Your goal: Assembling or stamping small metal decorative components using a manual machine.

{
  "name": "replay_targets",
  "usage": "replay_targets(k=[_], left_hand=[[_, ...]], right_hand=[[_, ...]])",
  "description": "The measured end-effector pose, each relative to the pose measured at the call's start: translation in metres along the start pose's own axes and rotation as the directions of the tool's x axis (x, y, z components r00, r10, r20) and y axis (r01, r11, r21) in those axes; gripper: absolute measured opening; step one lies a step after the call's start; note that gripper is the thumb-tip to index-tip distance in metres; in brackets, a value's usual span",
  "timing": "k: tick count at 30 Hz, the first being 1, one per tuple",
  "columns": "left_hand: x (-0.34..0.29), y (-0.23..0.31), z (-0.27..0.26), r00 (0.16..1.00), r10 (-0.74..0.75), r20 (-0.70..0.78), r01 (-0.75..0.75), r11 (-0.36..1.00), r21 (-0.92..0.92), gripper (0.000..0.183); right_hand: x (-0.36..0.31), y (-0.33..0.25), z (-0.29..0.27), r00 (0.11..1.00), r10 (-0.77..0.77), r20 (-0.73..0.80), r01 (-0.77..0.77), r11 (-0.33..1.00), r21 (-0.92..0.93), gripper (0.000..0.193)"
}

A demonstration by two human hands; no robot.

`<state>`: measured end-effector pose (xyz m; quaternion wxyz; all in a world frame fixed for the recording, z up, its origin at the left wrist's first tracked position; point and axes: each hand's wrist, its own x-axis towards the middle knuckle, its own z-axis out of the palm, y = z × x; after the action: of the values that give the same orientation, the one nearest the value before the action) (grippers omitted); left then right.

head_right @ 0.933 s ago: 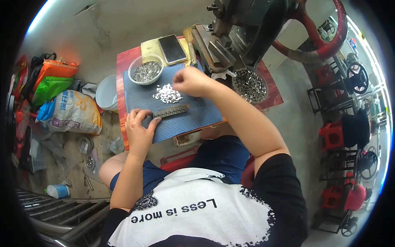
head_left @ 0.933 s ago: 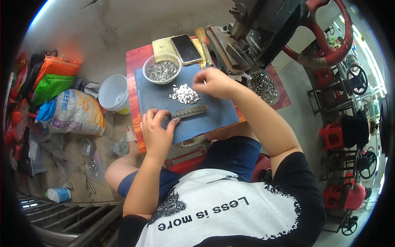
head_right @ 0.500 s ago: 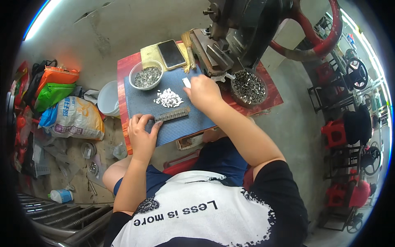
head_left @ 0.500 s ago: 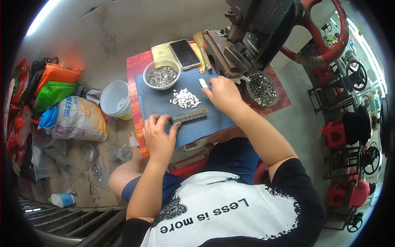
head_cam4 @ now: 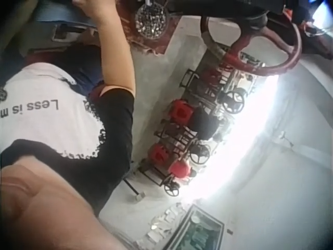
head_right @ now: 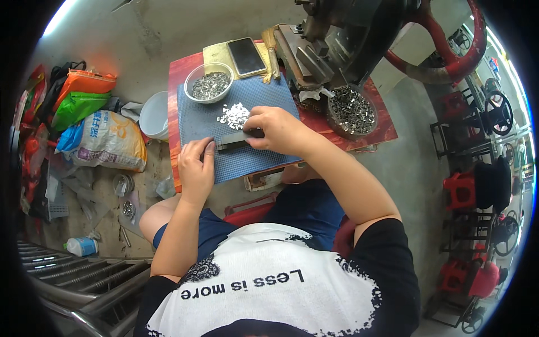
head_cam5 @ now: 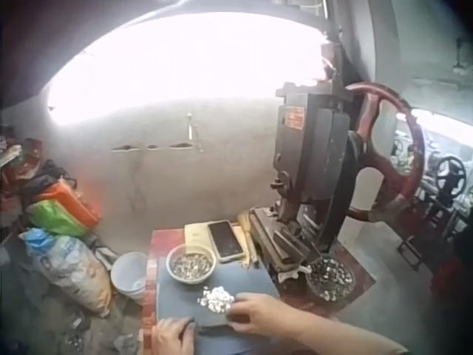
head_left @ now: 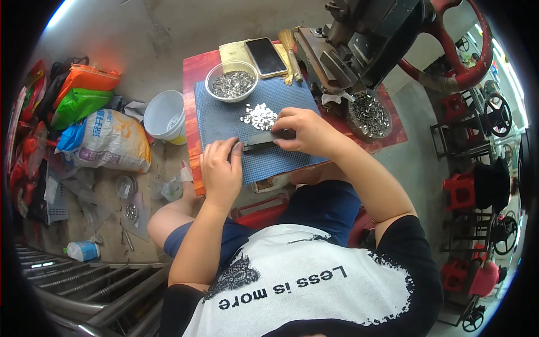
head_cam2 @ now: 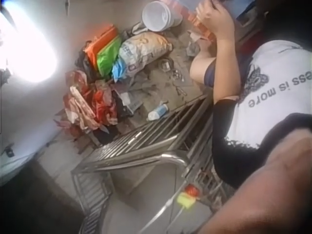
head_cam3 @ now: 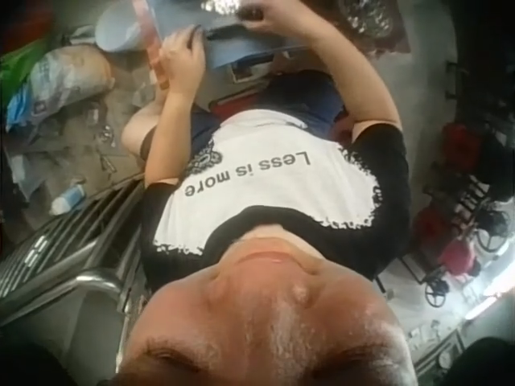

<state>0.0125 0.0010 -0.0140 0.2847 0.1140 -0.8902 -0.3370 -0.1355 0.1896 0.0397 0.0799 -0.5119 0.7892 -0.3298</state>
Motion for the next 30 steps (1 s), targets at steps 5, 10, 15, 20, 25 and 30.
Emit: replay_targets(k=[5,10,15,20,25,30], left_hand=[[-0.001,-0.001,0.001,1.000,0.004,0.025,-0.004,1.000,0.021,0.024],[0.002,0.005,0.000,1.000,0.006,0.015,-0.007,0.999,0.051,0.023],[0.004,0.006,-0.003,0.997,-0.038,0.066,0.033,0.997,0.076,0.023],[0.008,0.011,-0.011,0.969,-0.072,0.235,0.066,0.997,0.031,0.024],[0.015,0.010,-0.011,0.950,0.009,0.313,-0.013,1.000,0.010,0.024],[0.071,0.039,-0.003,0.945,0.043,0.325,0.059,0.952,-0.299,0.040]], right_hand=[[0.006,-0.001,0.006,0.998,-0.020,0.064,0.020,1.000,-0.010,0.022],[0.011,-0.001,0.009,0.994,-0.060,0.093,0.060,0.998,-0.004,0.021],[0.008,-0.003,0.008,0.989,-0.094,0.113,0.096,0.995,-0.019,0.022],[0.005,-0.004,0.000,0.991,-0.039,0.126,0.037,0.999,0.021,0.023],[-0.004,0.008,0.011,0.983,-0.129,0.129,0.129,0.992,0.012,0.024],[-0.011,-0.002,-0.047,0.999,-0.005,-0.043,0.009,0.996,0.091,0.024]])
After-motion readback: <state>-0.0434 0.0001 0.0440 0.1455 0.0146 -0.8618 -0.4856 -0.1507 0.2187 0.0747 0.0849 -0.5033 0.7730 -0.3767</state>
